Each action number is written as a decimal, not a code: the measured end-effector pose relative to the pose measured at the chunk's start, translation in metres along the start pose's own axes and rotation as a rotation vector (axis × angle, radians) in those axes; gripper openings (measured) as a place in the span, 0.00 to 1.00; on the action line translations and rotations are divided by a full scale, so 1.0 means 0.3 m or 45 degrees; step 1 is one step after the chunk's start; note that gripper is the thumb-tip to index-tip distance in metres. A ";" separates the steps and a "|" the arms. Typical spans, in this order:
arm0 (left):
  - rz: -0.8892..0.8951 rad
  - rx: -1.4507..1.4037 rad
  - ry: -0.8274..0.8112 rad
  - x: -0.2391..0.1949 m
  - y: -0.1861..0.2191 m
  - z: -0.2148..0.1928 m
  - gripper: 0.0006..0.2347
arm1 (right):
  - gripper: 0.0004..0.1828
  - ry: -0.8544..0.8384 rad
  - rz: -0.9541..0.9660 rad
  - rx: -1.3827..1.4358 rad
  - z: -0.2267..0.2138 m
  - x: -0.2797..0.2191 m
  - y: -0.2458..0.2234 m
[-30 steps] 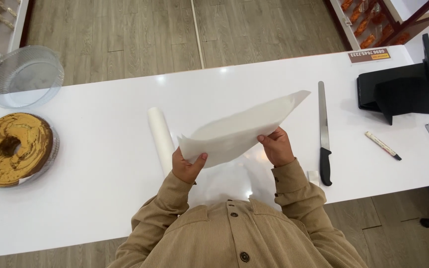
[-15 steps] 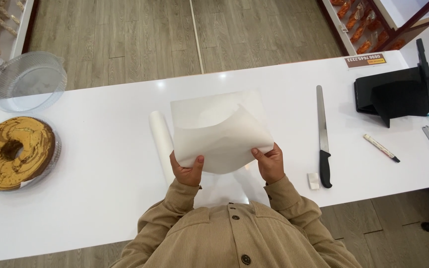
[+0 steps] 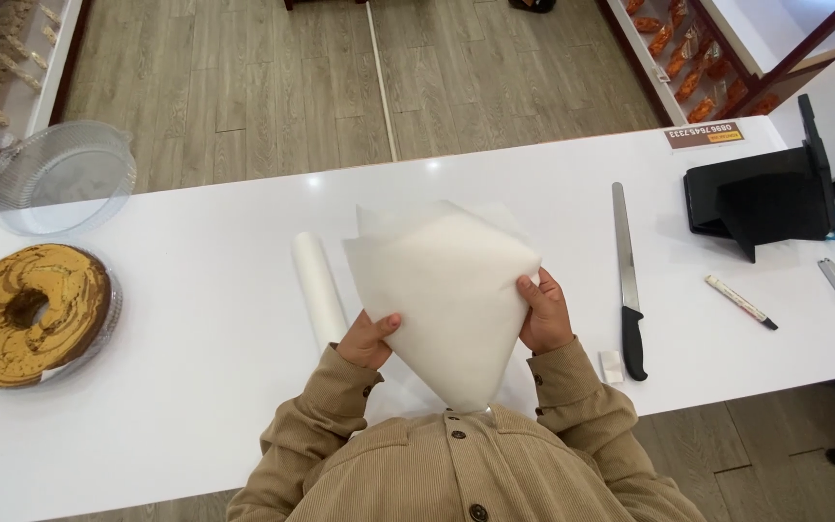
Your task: Unrolling parchment paper from a roll and cutting it into individual sheets using a long knife on a counter.
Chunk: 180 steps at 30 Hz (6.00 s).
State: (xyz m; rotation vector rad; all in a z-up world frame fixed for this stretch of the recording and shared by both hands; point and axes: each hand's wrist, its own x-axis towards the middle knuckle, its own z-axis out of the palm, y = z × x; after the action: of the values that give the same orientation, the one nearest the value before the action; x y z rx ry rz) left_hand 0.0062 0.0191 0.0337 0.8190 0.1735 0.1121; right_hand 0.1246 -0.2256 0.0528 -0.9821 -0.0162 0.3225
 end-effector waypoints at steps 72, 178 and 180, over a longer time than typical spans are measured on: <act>-0.472 2.355 0.396 0.160 -0.254 -0.173 0.35 | 0.47 0.507 0.555 -1.595 -0.381 -0.103 0.196; 0.004 0.657 0.169 0.127 -0.081 -0.251 0.14 | 0.23 0.300 -0.024 -0.478 -0.366 -0.082 0.080; -0.025 0.555 0.146 0.096 -0.036 -0.190 0.10 | 0.24 0.295 -0.060 -0.448 -0.371 -0.071 0.124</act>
State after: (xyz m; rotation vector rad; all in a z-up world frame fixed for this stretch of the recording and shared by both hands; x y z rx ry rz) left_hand 0.0236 0.0575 -0.0156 1.2456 0.3206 0.1039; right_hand 0.1122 -0.3031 -0.0370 -1.3616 0.1182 0.1625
